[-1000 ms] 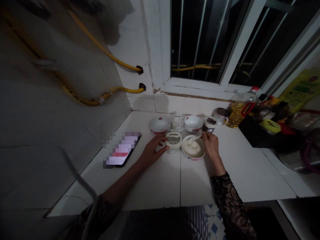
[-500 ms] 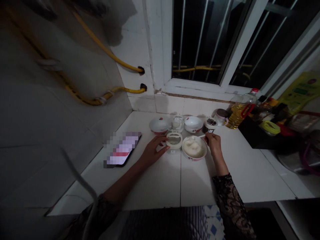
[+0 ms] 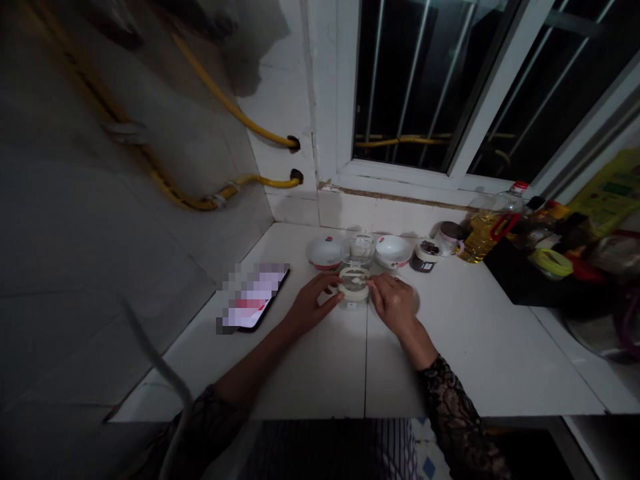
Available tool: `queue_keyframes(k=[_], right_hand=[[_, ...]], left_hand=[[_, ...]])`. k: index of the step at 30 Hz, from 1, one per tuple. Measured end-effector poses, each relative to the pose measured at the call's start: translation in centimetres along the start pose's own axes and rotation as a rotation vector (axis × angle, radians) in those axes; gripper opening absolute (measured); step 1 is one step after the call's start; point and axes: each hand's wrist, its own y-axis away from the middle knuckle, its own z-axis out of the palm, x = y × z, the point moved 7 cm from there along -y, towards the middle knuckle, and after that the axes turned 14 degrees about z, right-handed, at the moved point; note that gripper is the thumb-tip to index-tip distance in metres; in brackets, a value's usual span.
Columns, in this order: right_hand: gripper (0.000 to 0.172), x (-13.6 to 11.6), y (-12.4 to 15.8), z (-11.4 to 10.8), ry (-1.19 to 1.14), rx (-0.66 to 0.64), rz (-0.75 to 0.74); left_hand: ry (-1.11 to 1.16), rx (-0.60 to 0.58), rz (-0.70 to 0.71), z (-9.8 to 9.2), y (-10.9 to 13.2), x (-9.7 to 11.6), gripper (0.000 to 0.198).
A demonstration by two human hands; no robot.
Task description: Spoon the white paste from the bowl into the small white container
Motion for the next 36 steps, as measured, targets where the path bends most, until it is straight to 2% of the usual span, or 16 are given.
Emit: queue_keyframes(k=[1,3,6,8,12,15,22,24,29,36], right_hand=[[0.035,-0.2,0.1,-0.1,0.019,-0.007,-0.026],[0.036,0.2,0.0,-1.1,-0.014,0.058,0.002],[0.038,2.0,-0.2,-3.4,-0.102,0.215,0.135],[0.041,3.5,-0.4,-4.7,-0.115,0.269,0.219],[0.046,6.1,-0.8,-5.8,-0.017,0.248,0.319],[0.047,7.1,-0.8,-6.2,0.047,0.243,0.343],[0.045,7.6,-1.0,-6.1,0.159,0.219,0.357],[0.044,7.9,-1.1,-5.7,0.174,0.173,0.379],[0.041,8.7,-1.2,-3.9,0.125,0.021,0.473],[0.040,10.2,-1.0,-3.0,0.022,-0.015,0.633]], left_hand=[[-0.006,-0.003,-0.003,0.0,0.0,0.0,0.020],[-0.019,-0.006,-0.009,0.0,0.0,0.1,0.019],[-0.026,0.007,-0.008,0.0,0.0,0.2,0.017],[-0.019,0.022,-0.009,0.0,0.0,0.3,0.017],[-0.007,0.030,0.012,0.0,0.0,0.3,0.015],[-0.008,0.027,0.016,0.0,0.1,0.2,0.016],[0.002,0.033,0.015,0.0,0.2,0.0,0.016],[0.002,0.029,0.014,0.1,0.2,0.0,0.017],[-0.002,0.044,0.021,0.1,0.2,-0.1,0.016],[-0.005,0.034,0.022,0.1,0.2,0.0,0.016]])
